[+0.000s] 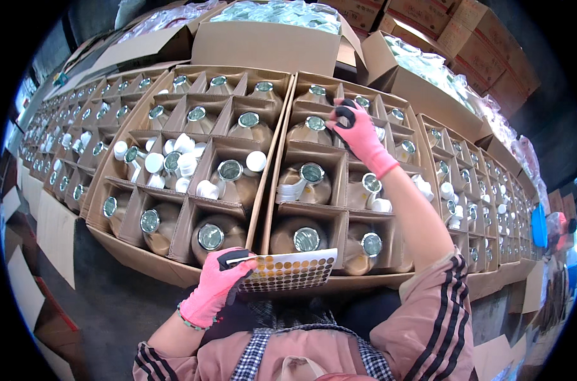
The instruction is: The person applies round gold stickers to the lids of glass jars arranged in cardboard trays. They peel individual stickers from a sheet and press them onto the jar tops one by one.
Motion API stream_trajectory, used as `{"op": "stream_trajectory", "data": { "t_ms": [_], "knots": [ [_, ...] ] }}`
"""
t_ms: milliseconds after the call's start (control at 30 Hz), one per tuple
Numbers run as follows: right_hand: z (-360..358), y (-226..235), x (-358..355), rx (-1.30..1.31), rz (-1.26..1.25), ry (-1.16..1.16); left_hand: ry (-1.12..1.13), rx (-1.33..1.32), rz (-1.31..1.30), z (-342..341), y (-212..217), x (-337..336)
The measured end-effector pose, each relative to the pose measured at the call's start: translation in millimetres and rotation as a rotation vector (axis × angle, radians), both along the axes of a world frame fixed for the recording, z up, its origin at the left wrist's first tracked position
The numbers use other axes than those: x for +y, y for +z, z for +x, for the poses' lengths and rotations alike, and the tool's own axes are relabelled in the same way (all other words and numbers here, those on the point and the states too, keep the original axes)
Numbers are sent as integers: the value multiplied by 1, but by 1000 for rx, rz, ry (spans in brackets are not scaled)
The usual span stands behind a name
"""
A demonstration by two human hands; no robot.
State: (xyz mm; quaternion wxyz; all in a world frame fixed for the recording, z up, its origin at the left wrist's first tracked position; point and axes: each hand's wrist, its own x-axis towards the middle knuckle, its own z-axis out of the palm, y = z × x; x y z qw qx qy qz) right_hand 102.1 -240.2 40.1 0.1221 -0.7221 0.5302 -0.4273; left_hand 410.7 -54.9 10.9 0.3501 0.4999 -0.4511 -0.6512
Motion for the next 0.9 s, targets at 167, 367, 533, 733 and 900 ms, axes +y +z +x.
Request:
{"op": "stream_trajectory", "data": {
  "t_ms": [167, 367, 533, 733, 900],
  "knots": [
    [-42, 29, 89, -836, 470, 343, -48, -38, -72, -18, 6, 11],
    [-87, 58, 152, -847, 483, 470, -178, -100, -172, -50, 22, 15],
    [-111, 71, 165, -836, 546, 483, -433, -326, -268, -93, 80, 7],
    [-131, 46, 128, -614, 402, 443, -598, -335, -224, -111, 103, -17],
    [-96, 21, 59, -11, 40, 300, -576, -217, -177, -78, 88, -32]
  ]
}}
